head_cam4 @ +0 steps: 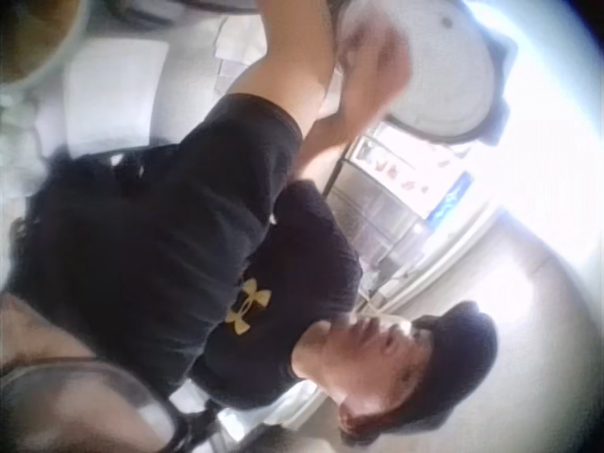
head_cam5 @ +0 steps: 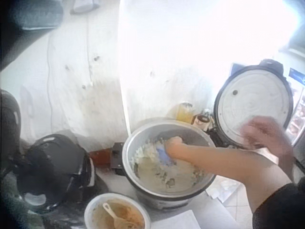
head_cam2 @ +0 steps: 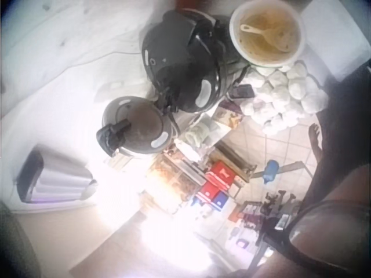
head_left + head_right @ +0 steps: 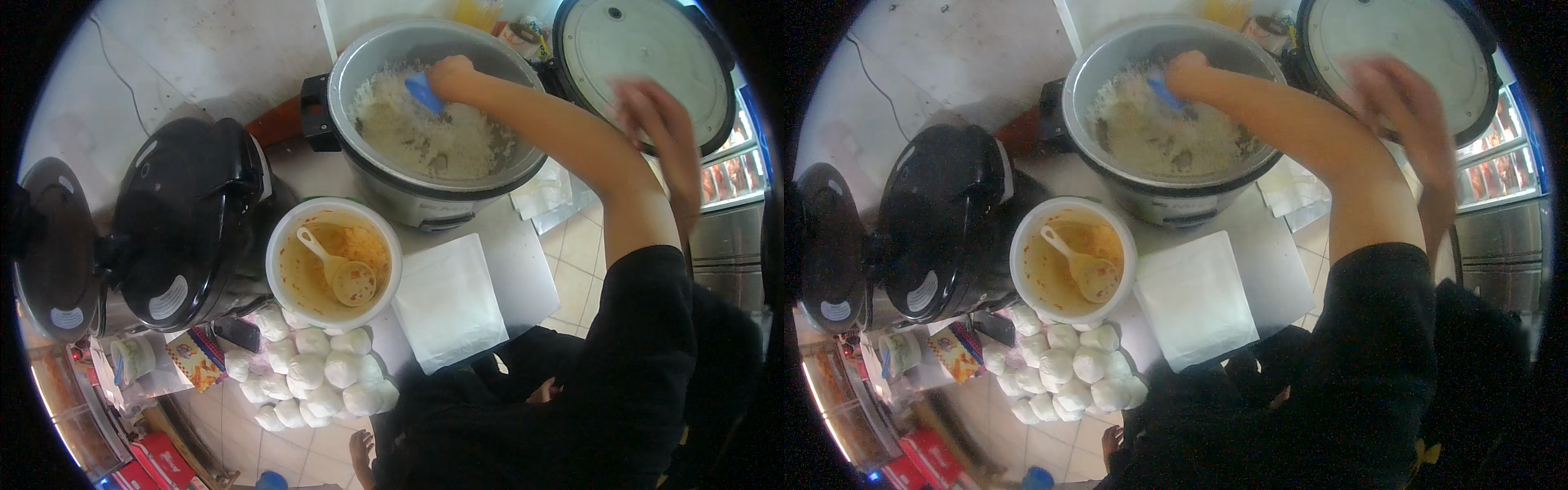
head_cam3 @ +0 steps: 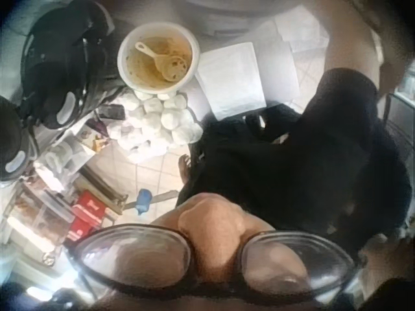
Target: The person folds red cardboard food boxes and places them on a counter. They then scoop rice from a rice cooker into a paper-lined container and add a wrapped white food item.
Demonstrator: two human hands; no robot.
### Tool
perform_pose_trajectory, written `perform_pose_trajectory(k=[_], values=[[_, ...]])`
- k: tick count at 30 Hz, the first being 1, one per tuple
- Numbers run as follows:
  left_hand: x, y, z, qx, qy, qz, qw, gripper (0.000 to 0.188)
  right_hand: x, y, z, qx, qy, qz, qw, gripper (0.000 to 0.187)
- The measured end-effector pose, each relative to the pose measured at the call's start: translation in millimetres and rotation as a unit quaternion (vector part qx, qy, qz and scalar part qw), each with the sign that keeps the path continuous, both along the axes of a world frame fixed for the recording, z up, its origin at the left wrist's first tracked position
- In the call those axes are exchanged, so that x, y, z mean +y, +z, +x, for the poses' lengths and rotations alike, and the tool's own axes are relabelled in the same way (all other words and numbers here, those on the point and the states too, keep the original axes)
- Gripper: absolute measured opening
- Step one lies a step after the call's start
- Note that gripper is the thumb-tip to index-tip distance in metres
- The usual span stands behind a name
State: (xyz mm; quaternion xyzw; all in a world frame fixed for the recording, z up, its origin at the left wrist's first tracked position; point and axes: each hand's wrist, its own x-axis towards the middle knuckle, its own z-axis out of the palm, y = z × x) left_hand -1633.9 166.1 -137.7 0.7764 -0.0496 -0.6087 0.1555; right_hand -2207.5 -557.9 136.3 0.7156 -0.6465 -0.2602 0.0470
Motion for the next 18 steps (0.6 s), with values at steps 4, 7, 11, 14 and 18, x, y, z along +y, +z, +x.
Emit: perform_pose_trajectory(k=[4, 7, 11, 14, 18], values=[[-9.1, 5.4, -0.3, -0.024, -0.014, 0.036, 0.999, 0.033, 1.9, -4.4, -0.1, -0.035, 0.005, -0.067, 0.997, 0.028], [-15.9, 8.9, 0.0, -0.026, -0.007, 0.021, 0.999, 0.033, -0.7, -18.3, 4.6, -0.082, -0.002, -0.095, 0.992, 0.022], [-17.6, 9.4, -0.2, 0.005, -0.008, -0.021, 1.000, 0.034, 3.5, -27.2, 3.5, -0.147, -0.023, -0.100, 0.984, 0.021], [-16.0, 7.9, 1.9, -0.002, -0.010, -0.015, 1.000, 0.034, 7.8, -24.0, 2.9, -0.169, 0.043, -0.091, 0.980, 0.021], [-14.5, 7.5, 7.5, -0.009, -0.023, -0.010, 1.000, 0.035, 7.0, -20.6, 13.9, -0.193, 0.105, -0.030, 0.975, 0.021]])
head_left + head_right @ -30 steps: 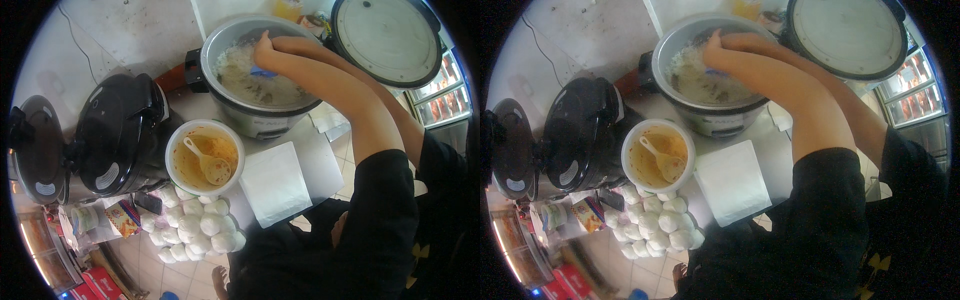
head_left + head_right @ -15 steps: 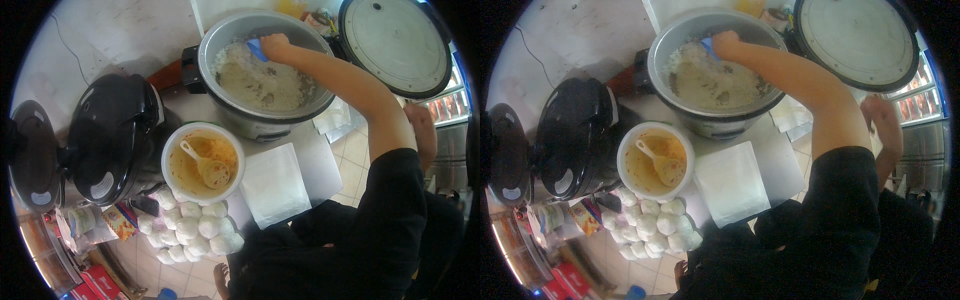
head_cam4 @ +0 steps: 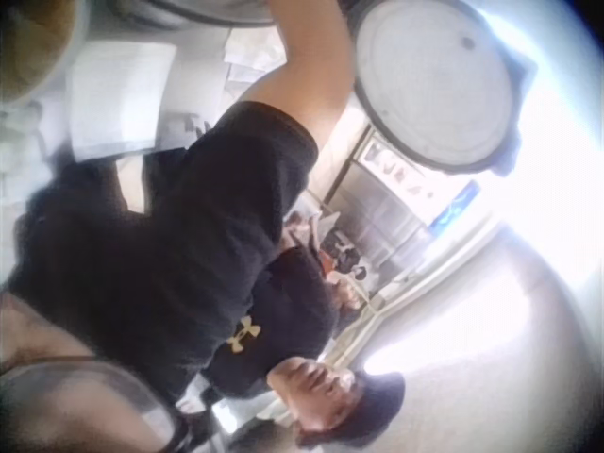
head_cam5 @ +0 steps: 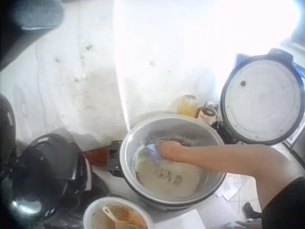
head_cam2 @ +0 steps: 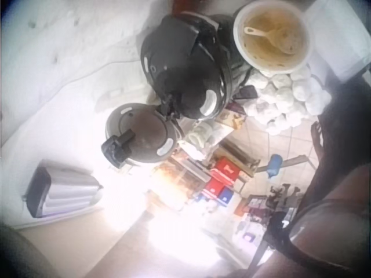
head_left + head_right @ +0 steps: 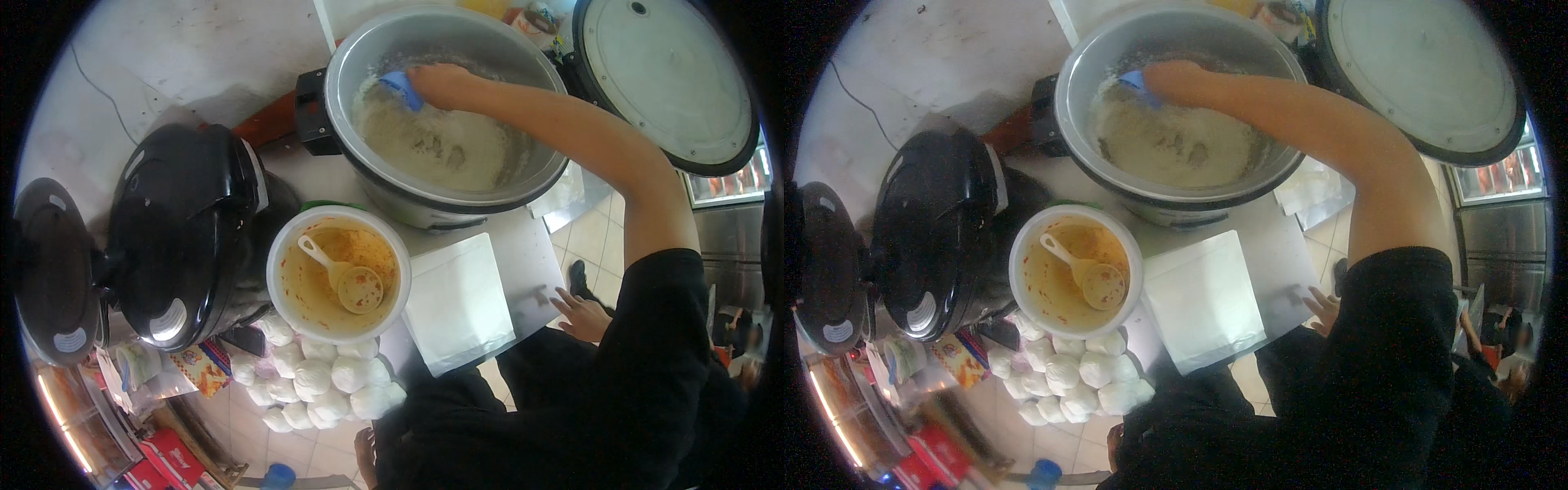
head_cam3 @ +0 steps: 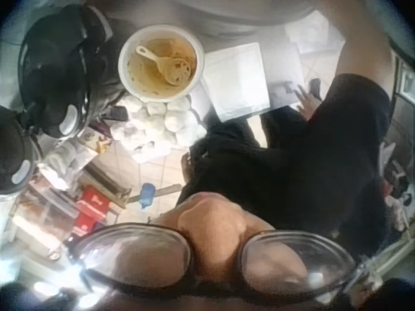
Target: The person folds red cardboard food boxes and places them on a counter. They then scoop rice from a rice cooker into a paper-lined container and add a wrapped white food item.
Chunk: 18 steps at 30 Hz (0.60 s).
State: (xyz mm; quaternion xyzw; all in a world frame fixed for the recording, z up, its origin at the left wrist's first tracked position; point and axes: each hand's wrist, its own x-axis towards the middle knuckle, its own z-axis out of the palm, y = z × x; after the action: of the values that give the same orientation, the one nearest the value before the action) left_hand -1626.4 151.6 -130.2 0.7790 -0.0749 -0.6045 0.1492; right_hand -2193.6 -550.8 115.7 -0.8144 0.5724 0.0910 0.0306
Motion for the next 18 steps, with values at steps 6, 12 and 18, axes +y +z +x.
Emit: perform_pose_trajectory(k=[6, 12, 18], values=[[-5.3, 22.0, 8.5, -0.006, 0.014, -0.001, 1.000, 0.036, 9.0, 2.2, 27.2, 0.001, 0.007, 0.042, 0.999, 0.018], [-46.1, 114.4, 37.8, 0.155, -0.081, 0.088, 0.981, 0.036, -5.7, 29.3, 26.0, 0.024, -0.063, 0.293, 0.954, 0.028], [-78.3, 146.1, 50.1, 0.187, -0.141, 0.037, 0.972, 0.046, -3.3, 23.3, 0.4, 0.044, -0.045, 0.157, 0.986, 0.019]])
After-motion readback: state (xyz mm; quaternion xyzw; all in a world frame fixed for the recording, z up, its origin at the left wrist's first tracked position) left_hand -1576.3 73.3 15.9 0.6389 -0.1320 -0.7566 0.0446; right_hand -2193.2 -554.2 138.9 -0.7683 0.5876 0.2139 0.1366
